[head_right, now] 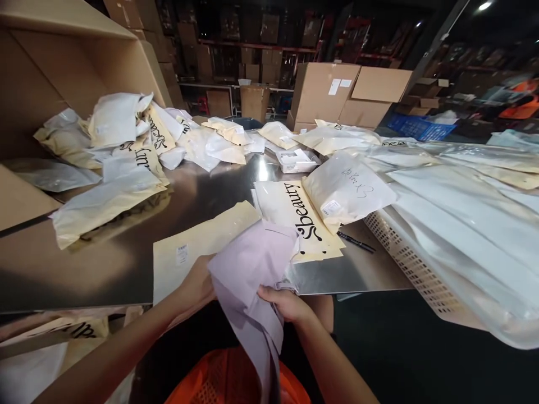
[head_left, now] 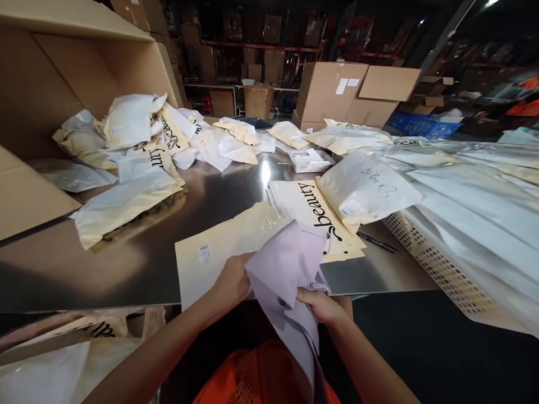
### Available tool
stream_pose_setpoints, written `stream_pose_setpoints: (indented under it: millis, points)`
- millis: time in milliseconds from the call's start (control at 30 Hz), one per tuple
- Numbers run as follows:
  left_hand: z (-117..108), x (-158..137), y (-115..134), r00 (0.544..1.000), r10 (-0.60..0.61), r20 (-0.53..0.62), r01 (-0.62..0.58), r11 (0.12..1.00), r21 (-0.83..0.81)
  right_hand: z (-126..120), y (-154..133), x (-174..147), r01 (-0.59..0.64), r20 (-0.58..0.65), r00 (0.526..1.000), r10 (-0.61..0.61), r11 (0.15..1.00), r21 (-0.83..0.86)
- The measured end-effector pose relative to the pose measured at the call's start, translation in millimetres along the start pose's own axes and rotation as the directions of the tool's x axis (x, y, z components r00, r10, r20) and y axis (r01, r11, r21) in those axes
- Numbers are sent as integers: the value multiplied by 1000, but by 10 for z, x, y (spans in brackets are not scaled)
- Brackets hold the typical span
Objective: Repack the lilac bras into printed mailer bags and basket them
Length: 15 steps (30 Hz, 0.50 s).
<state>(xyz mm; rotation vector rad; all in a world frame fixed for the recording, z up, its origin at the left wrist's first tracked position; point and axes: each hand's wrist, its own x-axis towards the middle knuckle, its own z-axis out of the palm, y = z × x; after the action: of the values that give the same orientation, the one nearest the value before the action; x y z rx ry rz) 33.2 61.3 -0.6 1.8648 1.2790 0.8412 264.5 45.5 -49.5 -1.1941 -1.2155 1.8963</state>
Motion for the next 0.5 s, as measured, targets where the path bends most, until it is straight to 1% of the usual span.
stream_pose_setpoints:
  millis: [67,100,133,200,233,267,300,333,367,400,433,467,500]
  points:
    - [-19,12,-19,998,-29,-64,26,999,-38,-1,15,-86,-43,-71,997,42,999,-2]
    - [-30,22,-25,993,-55,-103,49,997,-62,-5,8,-126,-44,-93,995,39,997,-58]
    - [-41,33,-25,987,-85,-138,74,994,-85,-9,-11,-161,-33,-104,994,17,988,-153]
    - [-46,51,-1,975,-119,-186,104,991,-90,-4,-76,-208,-48,-113,994,6,925,-377]
    - [-34,53,21,975,-108,-195,98,993,-59,7,-115,-217,-77,-121,992,22,879,-471]
    - [-11,46,47,978,-68,-196,68,998,-5,24,-151,-213,-121,-132,990,59,833,-540]
    - [27,26,74,981,-5,-192,20,997,73,46,-178,-197,-180,-136,983,123,791,-585]
    - [80,-7,96,980,84,-178,-53,984,171,70,-192,-168,-244,-136,970,204,764,-597]
    - [146,-55,111,970,190,-152,-141,948,284,94,-191,-129,-296,-119,953,279,768,-568]
    - [221,-117,116,948,297,-116,-230,887,400,116,-174,-85,-330,-86,939,332,805,-493]
    - [300,-188,109,915,397,-72,-310,805,506,135,-145,-39,-343,-56,936,347,865,-367]
    - [375,-264,90,876,481,-27,-373,712,596,152,-108,2,-325,-45,945,323,922,-211]
    - [441,-338,60,840,543,14,-414,623,663,166,-70,34,-281,-59,959,277,958,-60]
